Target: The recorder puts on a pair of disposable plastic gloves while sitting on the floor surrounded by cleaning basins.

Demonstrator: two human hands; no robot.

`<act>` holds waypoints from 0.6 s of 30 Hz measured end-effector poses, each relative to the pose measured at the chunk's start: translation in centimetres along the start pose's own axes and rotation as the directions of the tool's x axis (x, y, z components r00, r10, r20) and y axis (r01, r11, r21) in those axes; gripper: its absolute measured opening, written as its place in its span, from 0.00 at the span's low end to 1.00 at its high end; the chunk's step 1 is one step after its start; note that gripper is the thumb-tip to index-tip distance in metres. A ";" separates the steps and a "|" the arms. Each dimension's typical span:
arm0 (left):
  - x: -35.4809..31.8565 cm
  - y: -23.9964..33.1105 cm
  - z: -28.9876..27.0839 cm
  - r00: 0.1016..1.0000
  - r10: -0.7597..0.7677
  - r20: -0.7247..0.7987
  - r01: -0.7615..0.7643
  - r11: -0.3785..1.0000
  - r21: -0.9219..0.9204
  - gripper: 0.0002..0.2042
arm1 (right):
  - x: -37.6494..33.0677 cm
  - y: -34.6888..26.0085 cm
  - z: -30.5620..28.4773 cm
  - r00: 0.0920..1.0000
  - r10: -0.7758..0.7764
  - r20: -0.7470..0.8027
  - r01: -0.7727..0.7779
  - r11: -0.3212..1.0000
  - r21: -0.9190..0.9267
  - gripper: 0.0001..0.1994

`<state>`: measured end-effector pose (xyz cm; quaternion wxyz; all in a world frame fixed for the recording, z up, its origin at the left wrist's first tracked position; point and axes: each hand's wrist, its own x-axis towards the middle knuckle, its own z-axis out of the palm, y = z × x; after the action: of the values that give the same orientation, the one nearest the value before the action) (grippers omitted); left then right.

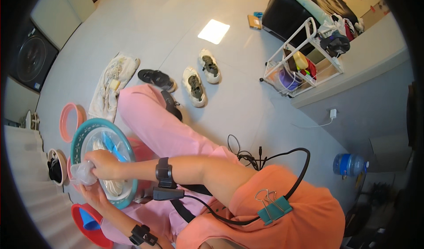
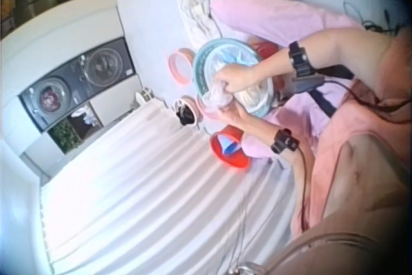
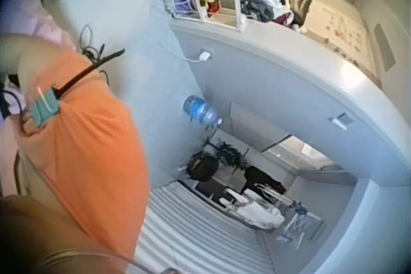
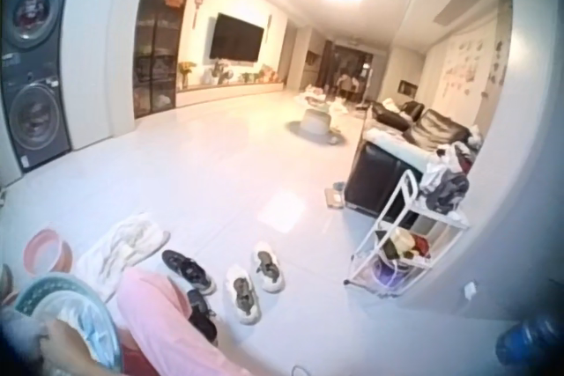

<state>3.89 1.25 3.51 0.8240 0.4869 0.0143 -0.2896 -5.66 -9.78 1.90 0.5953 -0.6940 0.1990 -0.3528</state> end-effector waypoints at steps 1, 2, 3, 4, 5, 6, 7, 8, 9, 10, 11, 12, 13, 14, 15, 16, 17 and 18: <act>0.1 -0.3 -0.2 0.996 0.062 0.067 -0.070 0.991 0.110 0.26 | 0.3 0.0 -0.2 0.999 -0.036 -0.012 0.036 0.999 0.023 0.14; 0.0 -0.5 -0.6 0.990 0.126 0.061 -0.137 0.966 0.219 0.26 | 0.5 0.0 -0.3 0.997 -0.068 -0.025 0.068 0.997 0.019 0.14; 0.0 -0.7 -0.9 0.972 0.207 0.114 -0.235 0.904 0.358 0.27 | 0.7 0.0 -0.5 0.996 -0.085 -0.033 0.085 0.996 -0.010 0.14; 0.0 -0.8 -1.2 0.951 0.221 0.216 -0.291 0.879 0.379 0.28 | 0.8 -0.1 -0.5 0.994 -0.107 -0.034 0.106 0.994 -0.024 0.14; 0.0 -1.0 -1.6 0.968 0.177 0.176 -0.234 0.892 0.386 0.29 | 0.8 -0.1 -0.5 0.990 -0.132 -0.044 0.130 0.991 -0.033 0.14; 0.1 -1.2 -1.9 0.968 0.149 0.203 -0.222 0.883 0.414 0.29 | 0.8 -0.1 -0.5 0.988 -0.143 -0.055 0.141 0.989 -0.042 0.14; 0.2 -1.3 -2.2 0.969 0.115 0.221 -0.200 0.886 0.419 0.30 | 0.8 -0.1 -0.4 0.985 -0.157 -0.076 0.154 0.987 -0.048 0.14; 0.4 -1.5 -2.5 0.970 0.083 0.228 -0.181 0.874 0.451 0.30 | 0.7 0.0 -0.4 0.982 -0.162 -0.093 0.157 0.986 -0.056 0.14; 0.5 -1.7 -2.8 0.973 0.045 0.228 -0.148 0.876 0.458 0.31 | 0.6 0.2 -0.3 0.980 -0.183 -0.080 0.180 0.982 -0.053 0.14; 0.5 -1.9 -3.0 0.974 -0.005 0.226 -0.098 0.892 0.441 0.32 | 0.5 0.4 -0.3 0.979 -0.194 -0.064 0.191 0.980 -0.054 0.15; 0.5 -2.0 -3.2 0.971 0.026 0.239 -0.133 0.886 0.445 0.32 | 0.4 0.7 -0.3 0.981 -0.193 -0.025 0.191 0.980 -0.063 0.15; 0.4 -2.0 -3.3 0.967 0.046 0.249 -0.151 0.894 0.422 0.33 | 0.4 1.0 -0.4 0.987 -0.140 0.074 0.144 0.988 -0.058 0.15; 0.2 -2.1 -3.4 0.967 0.051 0.249 -0.145 0.915 0.376 0.34 | 0.6 1.3 -0.6 0.978 -0.072 0.194 0.086 0.994 -0.068 0.15; 0.0 -2.1 -3.4 0.962 0.073 0.264 -0.177 0.901 0.396 0.34 | 0.8 1.5 -0.8 0.957 -0.015 0.291 0.036 0.997 -0.067 0.15; -0.3 -1.9 -3.4 0.960 0.079 0.268 -0.185 0.899 0.396 0.35 | 0.9 1.6 -1.0 0.945 0.007 0.328 0.016 0.997 -0.069 0.16; -0.6 -1.7 -3.3 0.958 0.087 0.272 -0.194 0.897 0.397 0.36 | 1.0 1.5 -1.3 0.938 0.014 0.346 0.005 0.999 -0.054 0.16; -0.8 -1.5 -3.2 0.957 0.068 0.283 -0.175 0.912 0.371 0.36 | 1.1 1.2 -1.7 0.925 0.048 0.377 -0.027 0.998 -0.062 0.16; -1.0 -1.3 -3.1 0.954 0.051 0.294 -0.156 0.926 0.344 0.36 | 1.3 0.7 -2.2 0.944 0.013 0.330 -0.006 1.000 -0.023 0.16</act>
<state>3.23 3.81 1.17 0.7276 0.5849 -0.1821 -0.3088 -6.27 -12.39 1.62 0.6144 -0.7487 0.1036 -0.2266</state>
